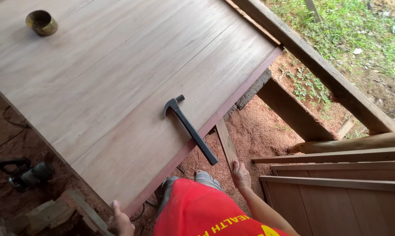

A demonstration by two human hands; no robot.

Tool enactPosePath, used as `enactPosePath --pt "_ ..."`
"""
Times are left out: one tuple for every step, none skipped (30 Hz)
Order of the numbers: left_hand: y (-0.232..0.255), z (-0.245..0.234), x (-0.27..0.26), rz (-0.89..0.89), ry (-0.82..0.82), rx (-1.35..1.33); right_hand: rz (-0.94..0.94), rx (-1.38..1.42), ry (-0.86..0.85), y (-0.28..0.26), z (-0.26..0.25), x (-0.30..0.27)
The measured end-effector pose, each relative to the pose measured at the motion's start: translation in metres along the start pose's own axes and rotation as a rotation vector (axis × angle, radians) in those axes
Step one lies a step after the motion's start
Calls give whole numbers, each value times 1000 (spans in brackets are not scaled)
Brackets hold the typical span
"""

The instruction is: The person assembles a wooden structure by positioning a long metal pipe across a large wooden board and securing it with a hammer and nails. They also handle a small tin can and a wooden plank during the process.

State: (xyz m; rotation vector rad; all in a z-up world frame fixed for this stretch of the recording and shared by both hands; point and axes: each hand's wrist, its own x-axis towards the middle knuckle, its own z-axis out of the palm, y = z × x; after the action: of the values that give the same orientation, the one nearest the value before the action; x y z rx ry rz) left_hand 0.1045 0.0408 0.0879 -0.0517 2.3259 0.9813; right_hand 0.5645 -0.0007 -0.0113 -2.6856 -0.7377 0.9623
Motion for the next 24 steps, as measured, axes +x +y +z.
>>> enactPosePath --pt "-7 4 10 -4 9 -9 -12 -4 -5 -2 -1 1" --pt "-15 9 20 85 35 -18 -2 -8 -13 -5 -3 2" --pt "-19 13 30 178 59 -21 14 -9 -20 -8 -3 1" --pt "-19 17 34 179 65 -26 6 -9 -24 -14 -4 5" --pt "-25 13 37 174 58 45 22 -11 -33 -8 -5 -1" --pt "-31 9 40 170 51 116 38 -13 -42 -1 -5 -6" --pt "-36 14 48 172 48 123 45 -12 -42 -6 -8 -2" --pt "-40 20 55 166 -3 24 -206 47 84 -10 -12 1" --pt "-45 13 66 164 -53 -48 -434 107 201 -5 -11 -9" --pt "-48 5 69 170 -55 -16 -402 107 192 -11 -16 -16" --pt "-50 6 72 181 -155 -95 -416 36 182 -18 -24 -18" --pt "-53 5 74 187 -256 -173 -428 -35 168 -24 -32 -19" --pt "-42 3 65 193 -274 -156 -406 -30 177 -21 -31 -17" --pt "-31 0 55 101 -229 -183 -277 -63 10 -18 -30 -15" --pt "-23 -4 44 5 -180 -207 -151 -98 -163 -14 -30 -13" --pt "-21 -9 41 7 -191 -189 -130 -92 -160 -4 -28 -22" --pt "-15 -12 39 -2 -186 -174 -150 -39 -148 1 -27 -30" --pt "-9 -15 37 -11 -181 -159 -170 14 -135 5 -26 -37" --pt "-8 -13 37 -7 -189 -148 -157 20 -131 41 -19 -59" --pt "-6 -10 39 -58 -279 -210 -181 41 -82 75 -11 -81" --pt "-8 -11 36 -119 -364 -277 -210 53 -34 109 -8 -104" --pt "-3 -6 28 -122 -368 -270 -202 51 -32 134 -16 -123" --pt "-1 -11 23 -112 -320 -261 -93 -15 -71 163 -21 -152" --pt "1 -16 17 -100 -273 -251 16 -81 -111 191 -28 -183"
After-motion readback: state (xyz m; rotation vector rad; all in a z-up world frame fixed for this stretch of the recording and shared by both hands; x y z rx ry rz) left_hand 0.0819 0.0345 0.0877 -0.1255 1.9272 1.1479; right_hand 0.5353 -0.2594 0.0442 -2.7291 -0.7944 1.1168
